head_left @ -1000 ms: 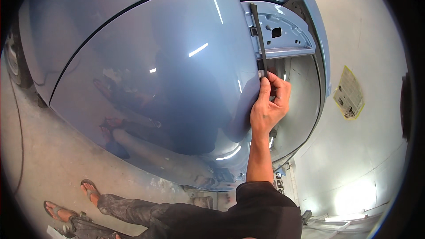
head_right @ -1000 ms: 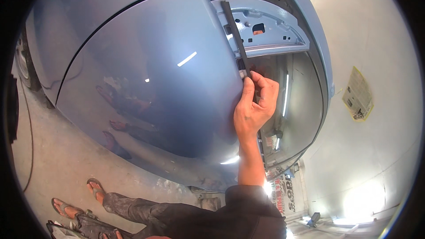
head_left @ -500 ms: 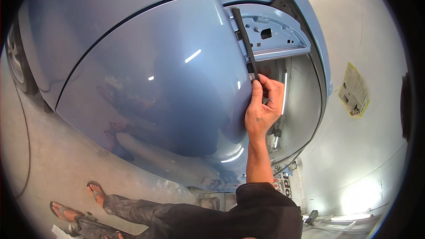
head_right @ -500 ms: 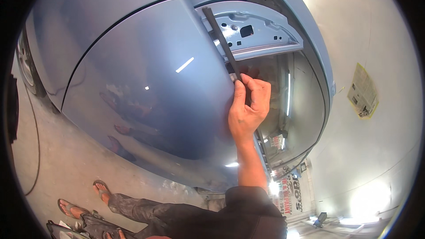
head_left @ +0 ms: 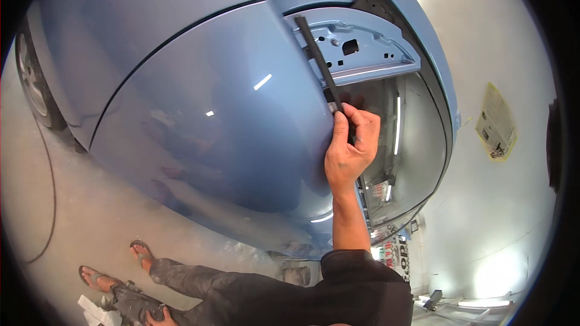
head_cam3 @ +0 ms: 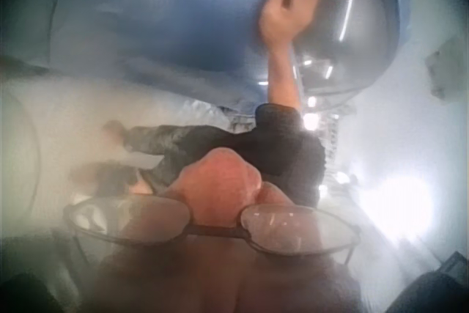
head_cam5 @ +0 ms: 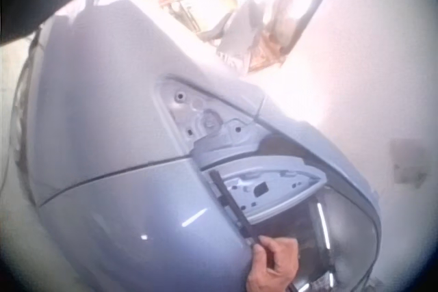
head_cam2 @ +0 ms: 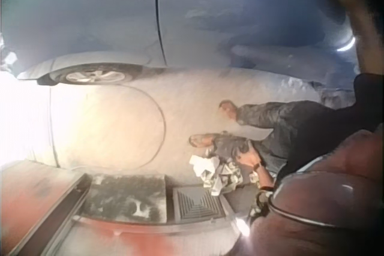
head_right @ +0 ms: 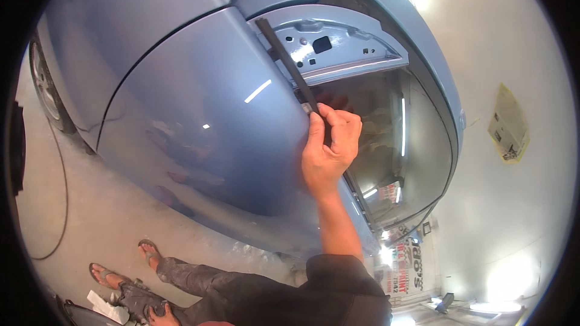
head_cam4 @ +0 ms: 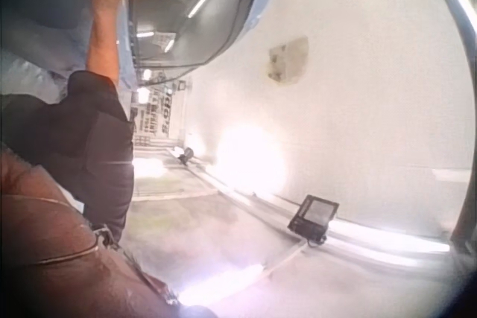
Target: The person prepares and installs a long black window seal onto the door of a car, aligning the clips with the holes on the car door and pressing them into place.
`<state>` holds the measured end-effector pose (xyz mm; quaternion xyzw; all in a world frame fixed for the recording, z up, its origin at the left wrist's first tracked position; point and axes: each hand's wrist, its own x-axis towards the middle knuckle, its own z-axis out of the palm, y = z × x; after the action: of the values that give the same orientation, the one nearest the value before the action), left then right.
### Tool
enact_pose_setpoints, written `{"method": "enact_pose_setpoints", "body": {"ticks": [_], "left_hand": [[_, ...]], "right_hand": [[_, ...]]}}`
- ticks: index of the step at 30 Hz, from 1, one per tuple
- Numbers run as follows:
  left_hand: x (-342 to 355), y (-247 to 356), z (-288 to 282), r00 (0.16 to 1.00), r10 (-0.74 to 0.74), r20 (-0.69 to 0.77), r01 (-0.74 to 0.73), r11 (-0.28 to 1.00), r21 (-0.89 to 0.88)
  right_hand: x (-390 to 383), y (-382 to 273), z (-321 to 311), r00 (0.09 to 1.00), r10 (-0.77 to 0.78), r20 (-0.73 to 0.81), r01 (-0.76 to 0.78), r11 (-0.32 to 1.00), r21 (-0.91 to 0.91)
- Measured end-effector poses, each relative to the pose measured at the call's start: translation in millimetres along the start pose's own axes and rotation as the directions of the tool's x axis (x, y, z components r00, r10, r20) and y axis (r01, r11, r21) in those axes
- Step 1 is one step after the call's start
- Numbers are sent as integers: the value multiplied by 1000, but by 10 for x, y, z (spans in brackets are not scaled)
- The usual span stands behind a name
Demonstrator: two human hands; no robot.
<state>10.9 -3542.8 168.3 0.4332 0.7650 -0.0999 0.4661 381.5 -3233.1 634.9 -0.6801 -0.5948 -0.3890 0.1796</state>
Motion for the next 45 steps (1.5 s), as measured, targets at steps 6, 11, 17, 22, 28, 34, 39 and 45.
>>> {"method": "enact_pose_setpoints", "body": {"ticks": [6, 11, 17, 22, 28, 34, 39, 45], "left_hand": [[165, 17, -308, 994, 101, 30, -99, 994, -52], [257, -159, -714, 960, 280, -24, -280, 948, -153], [-22, 509, -1838, 898, 438, 24, -413, 863, -292], [-284, 1820, -2834, 829, 559, -36, -534, 770, -348], [-1040, 3687, -3504, 502, 851, -154, -812, 404, -422], [-1871, 4954, -3651, 416, 903, -104, -794, 306, -526], [-1886, 5370, -3473, 490, 869, -65, -617, 293, -730], [-1840, 5559, -3481, 565, 819, -99, -469, 221, -855]], "right_hand": [[21, 26, -106, 1000, -6, -22, 6, 1000, -10], [17, 111, -182, 1000, -20, 4, 21, 999, -42], [93, 142, -249, 1000, 11, 1, -11, 1000, -21], [127, 140, -228, 1000, 21, -12, -21, 1000, -8], [77, 149, -215, 1000, 17, -7, -17, 1000, -25], [44, 172, -220, 999, 38, 26, -39, 999, 25], [39, 216, -266, 998, 37, 47, -40, 998, 57], [24, 228, -238, 997, 48, 59, -50, 998, 44]]}}
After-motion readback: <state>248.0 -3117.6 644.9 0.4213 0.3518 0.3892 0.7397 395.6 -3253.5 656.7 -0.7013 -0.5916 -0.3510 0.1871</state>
